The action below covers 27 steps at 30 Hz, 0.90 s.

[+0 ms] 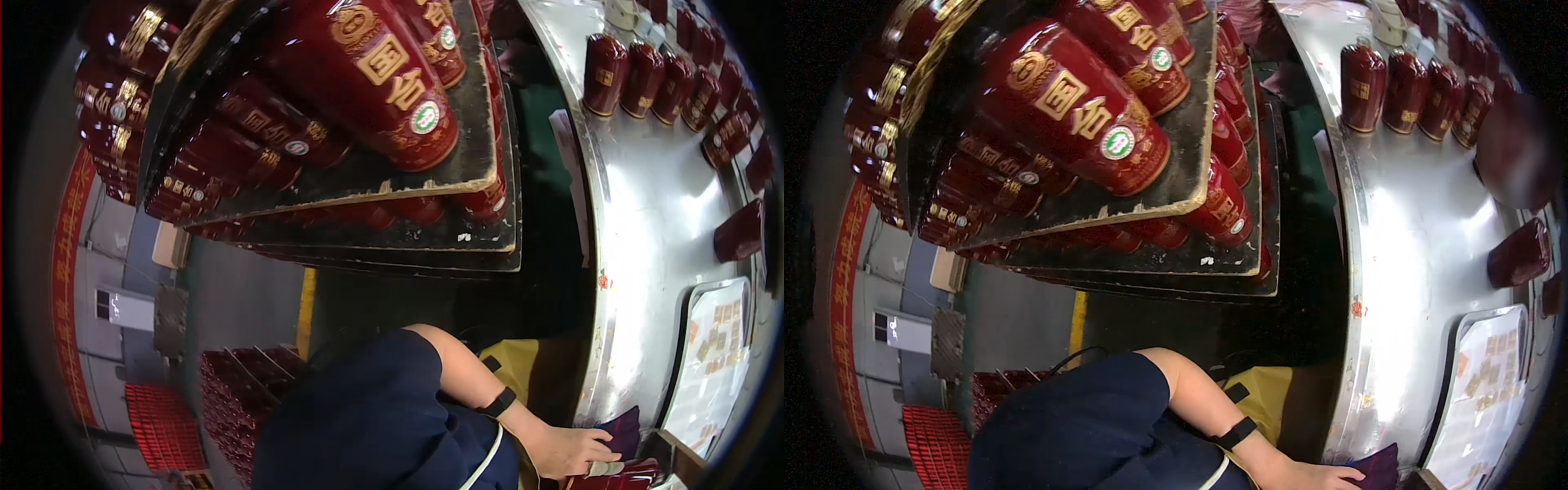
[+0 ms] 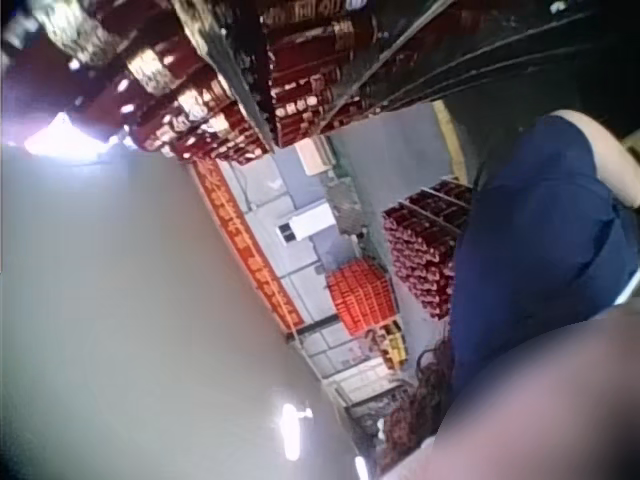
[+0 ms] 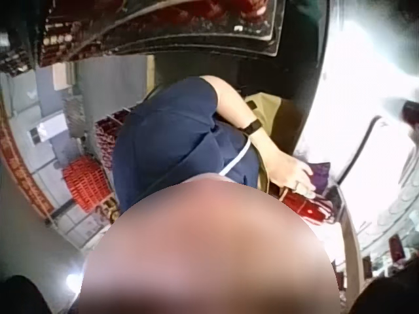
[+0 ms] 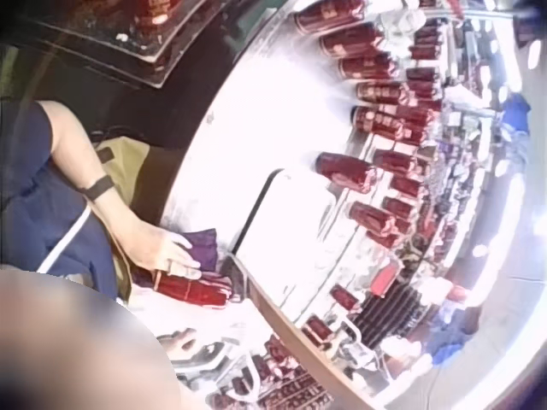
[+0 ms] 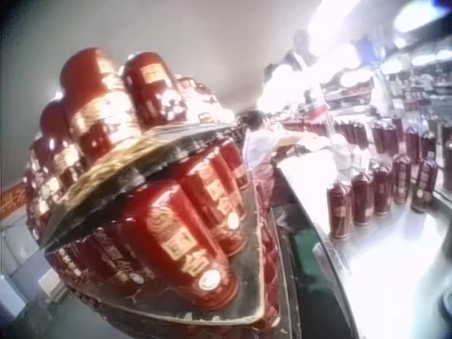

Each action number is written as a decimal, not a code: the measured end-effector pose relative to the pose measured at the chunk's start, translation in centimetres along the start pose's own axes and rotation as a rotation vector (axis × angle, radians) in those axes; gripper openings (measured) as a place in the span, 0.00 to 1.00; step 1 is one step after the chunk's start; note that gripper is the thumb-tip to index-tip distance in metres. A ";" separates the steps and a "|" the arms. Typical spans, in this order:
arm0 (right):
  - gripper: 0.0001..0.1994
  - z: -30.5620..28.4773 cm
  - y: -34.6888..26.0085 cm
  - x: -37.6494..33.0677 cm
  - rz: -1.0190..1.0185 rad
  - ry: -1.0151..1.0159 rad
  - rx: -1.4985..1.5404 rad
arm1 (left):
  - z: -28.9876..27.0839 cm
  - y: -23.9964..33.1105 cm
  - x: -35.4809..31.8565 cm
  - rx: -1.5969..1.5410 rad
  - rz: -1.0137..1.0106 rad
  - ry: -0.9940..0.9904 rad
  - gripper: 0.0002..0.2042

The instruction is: The person is manually applying decorative labels to red liquor bottles at a factory station.

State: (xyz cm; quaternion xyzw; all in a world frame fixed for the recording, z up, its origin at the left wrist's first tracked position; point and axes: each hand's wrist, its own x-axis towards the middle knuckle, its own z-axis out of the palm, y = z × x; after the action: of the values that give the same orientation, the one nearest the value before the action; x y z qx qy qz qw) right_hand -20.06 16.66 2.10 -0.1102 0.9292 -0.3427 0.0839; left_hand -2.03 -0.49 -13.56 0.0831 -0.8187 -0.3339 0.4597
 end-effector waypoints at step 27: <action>0.19 0.7 3.7 0.1 0.027 0.039 0.013 | -1.1 1.0 -0.1 -0.111 -0.039 0.009 0.16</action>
State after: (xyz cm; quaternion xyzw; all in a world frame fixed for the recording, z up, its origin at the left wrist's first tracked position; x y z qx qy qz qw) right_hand -20.58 18.92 -0.82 -0.0902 0.9298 -0.3497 0.0712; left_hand -0.89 -0.22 -12.57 0.0749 -0.7951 -0.3876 0.4605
